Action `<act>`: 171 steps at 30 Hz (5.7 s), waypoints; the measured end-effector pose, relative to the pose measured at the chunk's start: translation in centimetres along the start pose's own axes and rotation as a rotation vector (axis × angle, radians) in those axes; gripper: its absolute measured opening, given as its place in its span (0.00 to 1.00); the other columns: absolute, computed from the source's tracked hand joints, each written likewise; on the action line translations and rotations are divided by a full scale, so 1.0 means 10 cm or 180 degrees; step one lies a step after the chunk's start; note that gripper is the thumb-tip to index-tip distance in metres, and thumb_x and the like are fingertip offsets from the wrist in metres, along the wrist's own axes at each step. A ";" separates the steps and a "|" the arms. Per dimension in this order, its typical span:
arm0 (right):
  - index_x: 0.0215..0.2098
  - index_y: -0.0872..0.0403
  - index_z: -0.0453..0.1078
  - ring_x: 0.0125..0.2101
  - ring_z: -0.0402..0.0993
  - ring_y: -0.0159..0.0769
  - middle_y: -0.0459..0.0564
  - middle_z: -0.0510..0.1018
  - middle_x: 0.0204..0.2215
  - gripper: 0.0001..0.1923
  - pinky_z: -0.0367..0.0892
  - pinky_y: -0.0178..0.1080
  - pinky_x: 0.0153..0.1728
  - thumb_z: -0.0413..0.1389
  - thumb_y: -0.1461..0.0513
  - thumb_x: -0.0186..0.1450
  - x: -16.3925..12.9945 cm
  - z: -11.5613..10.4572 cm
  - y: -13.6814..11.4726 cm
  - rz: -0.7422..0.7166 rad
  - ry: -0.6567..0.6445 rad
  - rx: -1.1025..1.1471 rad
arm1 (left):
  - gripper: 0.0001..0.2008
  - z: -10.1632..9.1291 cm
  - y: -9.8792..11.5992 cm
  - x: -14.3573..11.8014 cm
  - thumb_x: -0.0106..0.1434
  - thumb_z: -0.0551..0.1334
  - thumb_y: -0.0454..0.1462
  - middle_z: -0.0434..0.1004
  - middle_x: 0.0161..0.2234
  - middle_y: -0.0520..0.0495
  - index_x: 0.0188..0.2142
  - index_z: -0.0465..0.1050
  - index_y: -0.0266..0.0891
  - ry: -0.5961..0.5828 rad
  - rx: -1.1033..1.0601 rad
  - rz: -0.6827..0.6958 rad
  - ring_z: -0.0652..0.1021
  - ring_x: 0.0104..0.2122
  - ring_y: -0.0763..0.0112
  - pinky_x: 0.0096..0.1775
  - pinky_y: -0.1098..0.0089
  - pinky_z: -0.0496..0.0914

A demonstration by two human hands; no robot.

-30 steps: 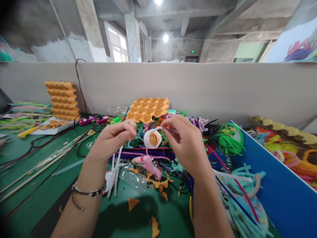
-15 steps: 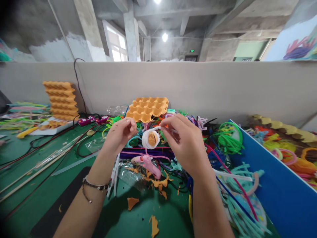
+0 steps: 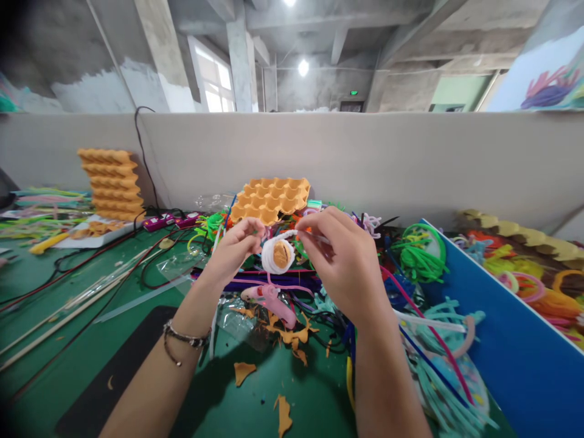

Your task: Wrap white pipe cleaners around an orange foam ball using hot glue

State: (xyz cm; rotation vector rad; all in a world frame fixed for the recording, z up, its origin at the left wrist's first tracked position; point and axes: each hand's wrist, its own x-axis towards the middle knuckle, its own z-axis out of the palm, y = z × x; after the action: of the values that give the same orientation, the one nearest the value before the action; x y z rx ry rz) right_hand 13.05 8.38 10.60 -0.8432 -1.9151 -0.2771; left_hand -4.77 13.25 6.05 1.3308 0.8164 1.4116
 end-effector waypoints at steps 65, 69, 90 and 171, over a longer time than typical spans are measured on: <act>0.37 0.52 0.66 0.28 0.65 0.27 0.45 0.70 0.29 0.07 0.58 0.32 0.23 0.50 0.69 0.63 -0.01 0.07 -0.11 -0.0301 -0.0078 0.0835 | 0.16 0.02 0.24 -0.26 0.55 0.59 0.45 0.67 0.32 0.48 0.42 0.65 0.41 -0.1439 -0.0115 0.0339 0.69 0.25 0.75 0.24 0.75 0.67; 0.34 0.53 0.67 0.27 0.65 0.25 0.44 0.70 0.28 0.08 0.59 0.30 0.22 0.52 0.71 0.61 0.00 0.05 -0.13 -0.0345 0.0024 0.0812 | 0.16 0.04 0.24 -0.26 0.53 0.60 0.44 0.66 0.32 0.48 0.40 0.64 0.40 -0.1461 -0.0392 0.0192 0.68 0.25 0.76 0.22 0.76 0.66; 0.35 0.51 0.69 0.30 0.68 0.29 0.47 0.71 0.29 0.09 0.64 0.34 0.29 0.51 0.69 0.63 0.00 0.04 -0.08 -0.0679 -0.0094 0.0211 | 0.14 0.03 0.28 -0.28 0.54 0.62 0.35 0.63 0.35 0.50 0.40 0.61 0.43 -0.1532 -0.0270 0.0593 0.68 0.32 0.75 0.33 0.75 0.67; 0.43 0.53 0.69 0.37 0.69 0.35 0.50 0.70 0.36 0.13 0.66 0.37 0.35 0.57 0.59 0.60 0.02 0.14 0.00 0.0064 -0.0793 0.0754 | 0.27 0.05 0.21 -0.24 0.48 0.60 0.27 0.69 0.43 0.50 0.48 0.62 0.43 -0.1376 -0.1012 0.0168 0.71 0.37 0.74 0.38 0.75 0.66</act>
State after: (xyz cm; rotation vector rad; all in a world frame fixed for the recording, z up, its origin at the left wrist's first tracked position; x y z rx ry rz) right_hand 11.98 9.21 10.10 -0.7646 -2.1181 0.0709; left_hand -4.96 10.26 7.36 1.3441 0.2601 1.1726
